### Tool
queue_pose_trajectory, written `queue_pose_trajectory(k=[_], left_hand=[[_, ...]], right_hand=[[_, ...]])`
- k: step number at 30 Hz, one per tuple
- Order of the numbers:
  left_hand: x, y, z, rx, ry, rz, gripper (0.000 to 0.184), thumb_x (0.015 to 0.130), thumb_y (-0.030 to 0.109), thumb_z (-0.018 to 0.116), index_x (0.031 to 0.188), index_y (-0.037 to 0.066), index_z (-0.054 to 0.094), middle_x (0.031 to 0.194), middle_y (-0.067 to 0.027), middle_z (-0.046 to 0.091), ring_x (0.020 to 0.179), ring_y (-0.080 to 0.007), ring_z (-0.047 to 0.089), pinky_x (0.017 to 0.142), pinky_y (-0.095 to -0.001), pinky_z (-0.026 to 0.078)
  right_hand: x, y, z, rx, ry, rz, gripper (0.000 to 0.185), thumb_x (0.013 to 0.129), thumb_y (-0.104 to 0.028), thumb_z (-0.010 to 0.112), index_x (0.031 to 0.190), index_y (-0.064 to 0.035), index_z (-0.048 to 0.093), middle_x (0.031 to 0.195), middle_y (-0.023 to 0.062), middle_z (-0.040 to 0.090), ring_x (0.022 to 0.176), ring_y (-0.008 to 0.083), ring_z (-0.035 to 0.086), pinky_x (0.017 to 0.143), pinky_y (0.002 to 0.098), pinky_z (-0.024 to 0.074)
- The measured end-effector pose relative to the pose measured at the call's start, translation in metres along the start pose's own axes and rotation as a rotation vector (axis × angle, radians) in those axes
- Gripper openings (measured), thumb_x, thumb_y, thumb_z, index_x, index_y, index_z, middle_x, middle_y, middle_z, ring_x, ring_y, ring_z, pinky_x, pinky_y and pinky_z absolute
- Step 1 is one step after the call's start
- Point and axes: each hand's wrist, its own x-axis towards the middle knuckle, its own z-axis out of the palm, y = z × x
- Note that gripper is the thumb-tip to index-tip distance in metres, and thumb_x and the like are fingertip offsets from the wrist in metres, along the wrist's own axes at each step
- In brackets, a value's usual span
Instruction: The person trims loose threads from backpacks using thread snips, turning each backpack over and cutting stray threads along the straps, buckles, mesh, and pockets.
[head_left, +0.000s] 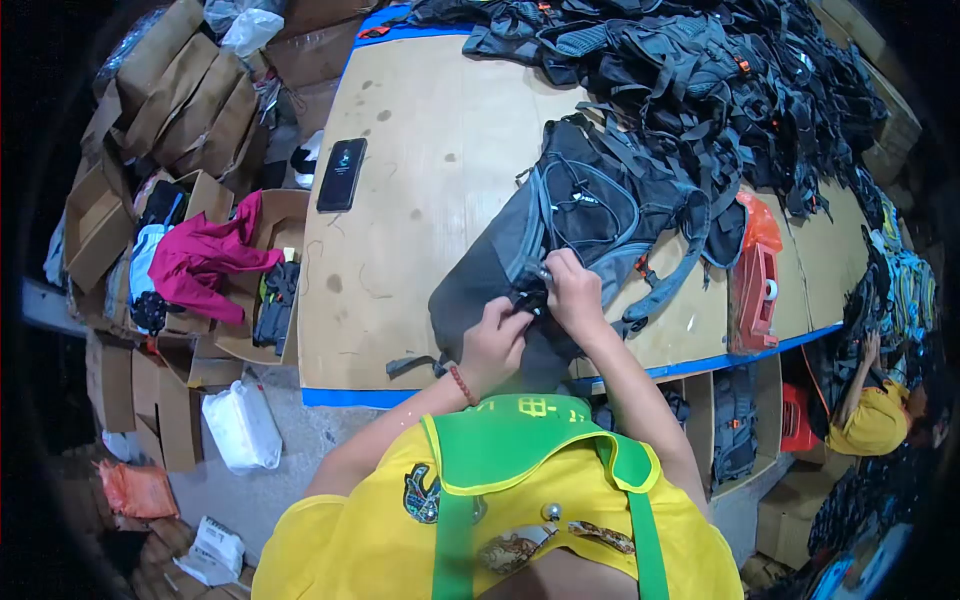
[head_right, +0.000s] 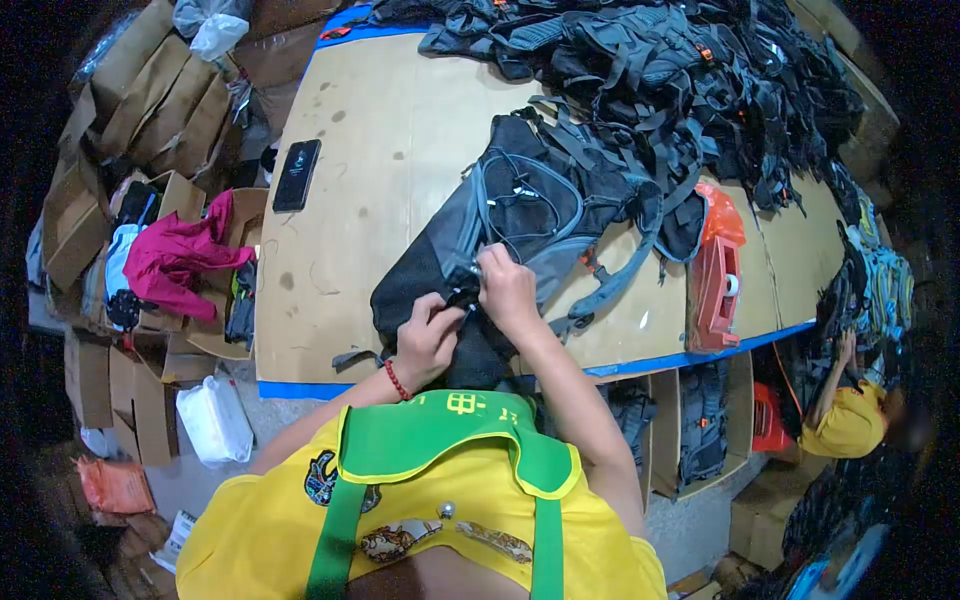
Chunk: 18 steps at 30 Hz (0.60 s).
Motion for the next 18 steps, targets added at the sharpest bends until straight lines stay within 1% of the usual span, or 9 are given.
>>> queue_pose_trajectory(k=[1, 4, 5, 8, 9, 11, 13, 14, 18], left_hand=[[0.009, 0.004, -0.002, 0.058, 0.021, -0.021, 0.021, 0.07, 0.003, 0.06, 0.09, 0.008, 0.061, 0.092, -0.0134, 0.052, 0.066, -0.0297, 0.058, 0.057, -0.035, 0.049], [0.037, 0.006, -0.008, 0.111, -0.127, -0.265, 0.019, 0.074, 0.012, 0.06, 0.093, 0.008, 0.059, 0.094, -0.0151, 0.053, 0.067, -0.0332, 0.058, 0.058, -0.0394, 0.048], [0.05, 0.009, -0.017, 0.199, -0.213, -0.323, 0.02, 0.076, 0.018, 0.059, 0.094, 0.008, 0.058, 0.091, -0.0161, 0.054, 0.073, -0.0341, 0.058, 0.062, -0.0431, 0.048], [0.061, -0.017, -0.026, 0.417, -0.144, -0.222, 0.025, 0.075, 0.024, 0.063, 0.092, 0.007, 0.056, 0.08, -0.0144, 0.054, 0.074, -0.0335, 0.056, 0.063, -0.0428, 0.046], [0.058, -0.024, -0.024, 0.373, -0.196, -0.224, 0.025, 0.075, 0.024, 0.063, 0.091, 0.007, 0.056, 0.08, -0.0143, 0.054, 0.073, -0.0332, 0.056, 0.063, -0.0426, 0.046], [0.048, -0.038, -0.019, 0.282, -0.304, -0.225, 0.025, 0.075, 0.026, 0.063, 0.089, 0.006, 0.055, 0.08, -0.0142, 0.054, 0.072, -0.0327, 0.056, 0.062, -0.0422, 0.046], [0.037, -0.042, -0.009, 0.239, -0.241, -0.171, 0.021, 0.078, 0.025, 0.061, 0.082, 0.006, 0.053, 0.075, -0.013, 0.054, 0.071, -0.0316, 0.056, 0.06, -0.0415, 0.045], [0.034, -0.043, -0.006, 0.222, -0.229, -0.158, 0.019, 0.079, 0.024, 0.059, 0.082, 0.006, 0.053, 0.075, -0.0127, 0.055, 0.07, -0.032, 0.057, 0.059, -0.0417, 0.045], [0.025, -0.052, -0.003, 0.164, -0.272, -0.205, 0.015, 0.082, 0.023, 0.054, 0.08, 0.008, 0.053, 0.075, -0.0113, 0.056, 0.064, -0.031, 0.059, 0.056, -0.0432, 0.046]], right_hand=[[0.004, -0.004, -0.004, 0.036, 0.013, 0.037, 0.011, 0.07, 0.0, 0.054, 0.08, -0.0033, 0.051, 0.087, 0.0121, 0.057, 0.062, 0.0345, 0.058, 0.056, 0.0438, 0.0467], [0.01, -0.004, -0.012, -0.061, -0.043, 0.124, 0.011, 0.071, -0.001, 0.055, 0.082, -0.0038, 0.052, 0.079, 0.0145, 0.057, 0.067, 0.0381, 0.057, 0.059, 0.0459, 0.0455], [0.011, -0.001, -0.013, -0.099, -0.057, 0.142, 0.011, 0.072, -0.001, 0.055, 0.082, -0.004, 0.052, 0.078, 0.0151, 0.057, 0.068, 0.0383, 0.057, 0.059, 0.0462, 0.0453], [0.017, 0.004, -0.013, 0.054, -0.009, 0.187, 0.014, 0.074, -0.007, 0.059, 0.087, -0.0064, 0.056, 0.077, 0.0151, 0.058, 0.072, 0.0375, 0.057, 0.063, 0.0446, 0.046], [0.02, 0.0, -0.013, 0.129, 0.017, 0.198, 0.015, 0.074, -0.008, 0.06, 0.088, -0.0068, 0.056, 0.078, 0.0147, 0.059, 0.073, 0.0373, 0.057, 0.063, 0.0441, 0.0462], [0.024, -0.014, -0.013, 0.077, 0.003, 0.152, 0.015, 0.074, -0.011, 0.062, 0.087, -0.0076, 0.058, 0.082, 0.0127, 0.058, 0.074, 0.0347, 0.058, 0.064, 0.0414, 0.0471], [0.026, -0.02, -0.009, 0.036, -0.026, 0.067, 0.013, 0.073, -0.011, 0.062, 0.084, -0.0074, 0.058, 0.084, 0.0118, 0.057, 0.073, 0.0334, 0.059, 0.062, 0.0412, 0.0476], [0.024, -0.021, -0.006, -0.118, -0.128, 0.089, 0.01, 0.073, -0.011, 0.06, 0.081, -0.0064, 0.057, 0.084, 0.0123, 0.056, 0.071, 0.0325, 0.06, 0.06, 0.0419, 0.0482], [0.01, -0.016, 0.002, -0.292, -0.263, 0.181, 0.011, 0.073, -0.012, 0.058, 0.081, -0.0046, 0.057, 0.082, 0.0148, 0.057, 0.069, 0.0342, 0.06, 0.059, 0.0437, 0.0483]])
